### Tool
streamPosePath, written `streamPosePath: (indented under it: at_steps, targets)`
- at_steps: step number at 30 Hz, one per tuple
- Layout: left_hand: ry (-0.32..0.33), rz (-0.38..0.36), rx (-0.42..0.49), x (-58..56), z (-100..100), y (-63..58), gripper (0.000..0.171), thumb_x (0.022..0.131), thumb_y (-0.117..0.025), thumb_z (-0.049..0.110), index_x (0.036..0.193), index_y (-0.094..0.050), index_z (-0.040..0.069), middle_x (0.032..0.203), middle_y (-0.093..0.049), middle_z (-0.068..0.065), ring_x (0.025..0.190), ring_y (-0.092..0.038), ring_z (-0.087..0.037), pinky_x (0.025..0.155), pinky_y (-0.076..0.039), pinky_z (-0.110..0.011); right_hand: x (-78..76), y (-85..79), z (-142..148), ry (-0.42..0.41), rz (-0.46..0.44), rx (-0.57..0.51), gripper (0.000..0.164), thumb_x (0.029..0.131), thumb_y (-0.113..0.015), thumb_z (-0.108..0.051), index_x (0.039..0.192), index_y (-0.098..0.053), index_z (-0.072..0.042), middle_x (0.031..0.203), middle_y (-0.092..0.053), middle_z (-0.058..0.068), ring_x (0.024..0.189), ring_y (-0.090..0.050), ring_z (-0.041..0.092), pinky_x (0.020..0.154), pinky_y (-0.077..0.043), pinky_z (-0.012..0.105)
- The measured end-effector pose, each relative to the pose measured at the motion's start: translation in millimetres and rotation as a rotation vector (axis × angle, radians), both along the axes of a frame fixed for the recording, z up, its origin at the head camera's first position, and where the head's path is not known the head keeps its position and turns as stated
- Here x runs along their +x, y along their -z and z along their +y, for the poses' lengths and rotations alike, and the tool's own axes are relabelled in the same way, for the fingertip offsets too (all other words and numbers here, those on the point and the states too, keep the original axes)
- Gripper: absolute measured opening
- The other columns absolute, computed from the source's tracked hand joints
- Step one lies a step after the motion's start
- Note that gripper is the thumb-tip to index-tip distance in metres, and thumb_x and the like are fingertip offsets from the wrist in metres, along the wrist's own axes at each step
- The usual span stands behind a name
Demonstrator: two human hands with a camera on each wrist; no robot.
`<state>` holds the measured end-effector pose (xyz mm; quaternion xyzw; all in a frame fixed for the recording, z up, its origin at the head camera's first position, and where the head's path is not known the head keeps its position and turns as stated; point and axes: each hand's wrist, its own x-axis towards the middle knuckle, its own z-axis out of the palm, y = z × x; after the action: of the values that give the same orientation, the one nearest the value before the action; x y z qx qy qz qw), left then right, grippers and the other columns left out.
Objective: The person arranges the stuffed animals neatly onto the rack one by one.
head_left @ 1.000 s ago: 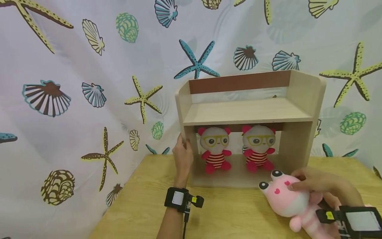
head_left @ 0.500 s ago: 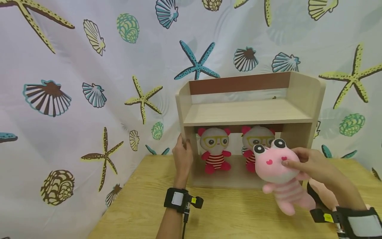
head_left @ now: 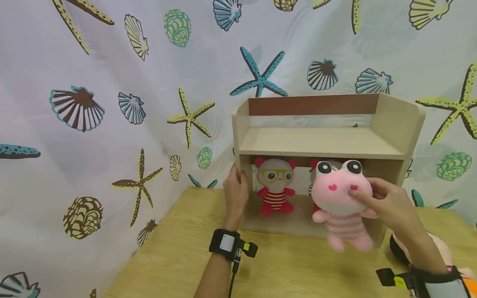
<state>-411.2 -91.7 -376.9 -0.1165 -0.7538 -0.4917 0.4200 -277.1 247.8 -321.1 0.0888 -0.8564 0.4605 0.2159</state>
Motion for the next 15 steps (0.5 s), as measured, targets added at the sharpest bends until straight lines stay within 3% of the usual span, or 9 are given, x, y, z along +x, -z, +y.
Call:
streamPosePath:
  at_steps: [5,15]
  targets:
    - [-0.008,0.0,0.001,0.0,-3,0.0,0.034,0.099,-0.055,0.005,0.133,-0.058,-0.001,0.114,-0.069,-0.022,0.1,-0.069,-0.033,0.075,-0.056,-0.048,1.8,-20.8,-16,0.019,0.06,0.008,0.052,0.092,-0.074,-0.031,0.13,-0.06,0.001,0.103,-0.066,-0.01,0.086,-0.059,-0.002,0.069,-0.05,0.013]
    - [0.006,-0.012,-0.011,0.0,-1,0.0,0.036,0.1,-0.055,0.006,0.135,-0.057,-0.001,0.119,-0.067,-0.023,0.106,-0.066,-0.034,0.083,-0.055,-0.048,-1.8,-65.1,-35,0.036,0.181,-0.087,0.05,0.092,-0.074,-0.027,0.131,-0.06,0.0,0.1,-0.065,-0.018,0.088,-0.061,0.0,0.072,-0.048,0.009]
